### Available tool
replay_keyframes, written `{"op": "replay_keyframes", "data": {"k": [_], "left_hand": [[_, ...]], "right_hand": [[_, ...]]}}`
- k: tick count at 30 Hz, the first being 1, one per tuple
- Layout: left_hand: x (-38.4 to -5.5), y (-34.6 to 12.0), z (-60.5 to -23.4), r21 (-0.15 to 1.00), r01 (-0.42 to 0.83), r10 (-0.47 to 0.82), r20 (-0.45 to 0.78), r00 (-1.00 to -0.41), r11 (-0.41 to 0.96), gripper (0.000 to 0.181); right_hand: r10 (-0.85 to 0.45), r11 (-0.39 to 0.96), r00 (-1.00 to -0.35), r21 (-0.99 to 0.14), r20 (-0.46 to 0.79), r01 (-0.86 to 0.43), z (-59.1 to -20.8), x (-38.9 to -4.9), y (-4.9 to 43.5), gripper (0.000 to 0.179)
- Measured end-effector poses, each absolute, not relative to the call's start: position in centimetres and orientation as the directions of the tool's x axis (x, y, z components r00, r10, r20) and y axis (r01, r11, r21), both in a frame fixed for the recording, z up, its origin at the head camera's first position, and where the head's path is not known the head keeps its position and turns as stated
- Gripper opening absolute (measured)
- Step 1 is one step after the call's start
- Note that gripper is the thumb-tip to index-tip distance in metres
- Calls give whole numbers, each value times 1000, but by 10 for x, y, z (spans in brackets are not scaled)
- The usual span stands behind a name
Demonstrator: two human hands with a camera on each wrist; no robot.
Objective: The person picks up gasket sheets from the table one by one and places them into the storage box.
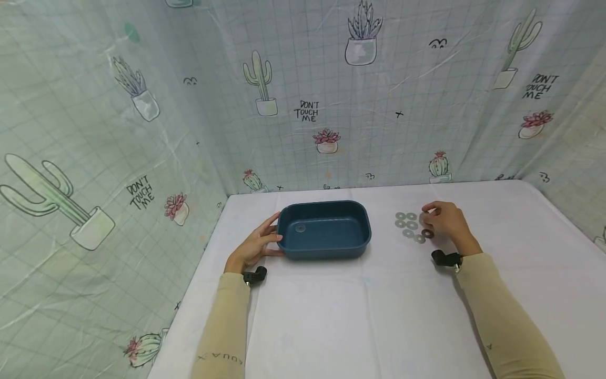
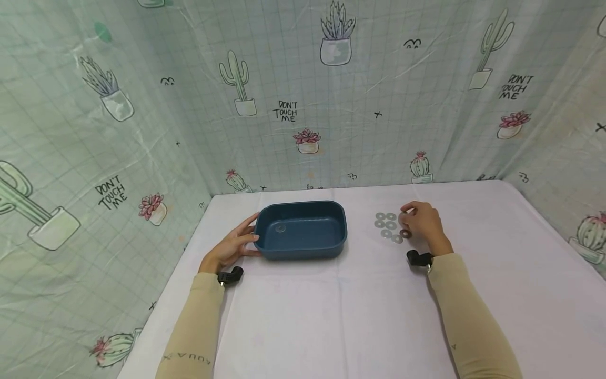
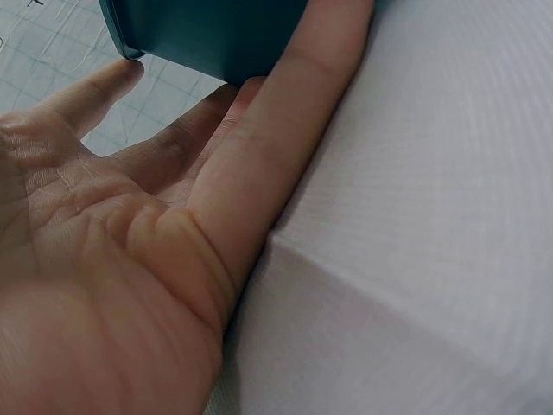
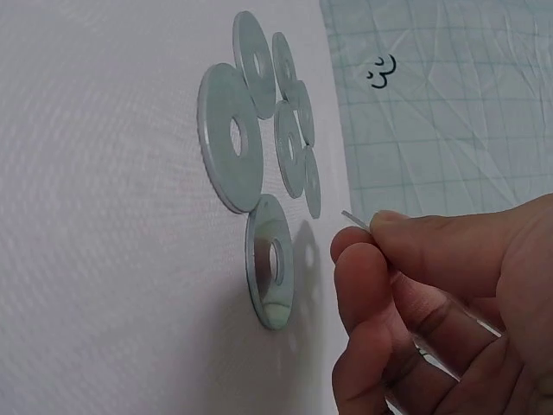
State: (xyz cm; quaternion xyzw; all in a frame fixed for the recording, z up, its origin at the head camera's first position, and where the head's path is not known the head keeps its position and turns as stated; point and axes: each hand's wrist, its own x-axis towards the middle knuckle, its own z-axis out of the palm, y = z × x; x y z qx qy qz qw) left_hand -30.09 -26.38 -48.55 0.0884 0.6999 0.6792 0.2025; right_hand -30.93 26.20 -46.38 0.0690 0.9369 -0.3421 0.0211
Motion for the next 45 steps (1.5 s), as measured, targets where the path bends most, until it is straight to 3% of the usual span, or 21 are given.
{"op": "replay_keyframes", "data": {"k": [6,18,45], "left_hand": [[-300,-263,-485,986,-160,401,-168,-901,54,78],[-300,-263,-484,986,-162,399,-167,-902,47,78],[-303,-265,-488,986,-161,396,-165,-903,45,79]], "right_hand": [[153,703,-982,-687,-111,187,-463,-309,259,39],[164,653,-986,-748,-17,121,-453,-308,256,39],[67,469,-998,-883,16,18,-436,-302,223,39]]}}
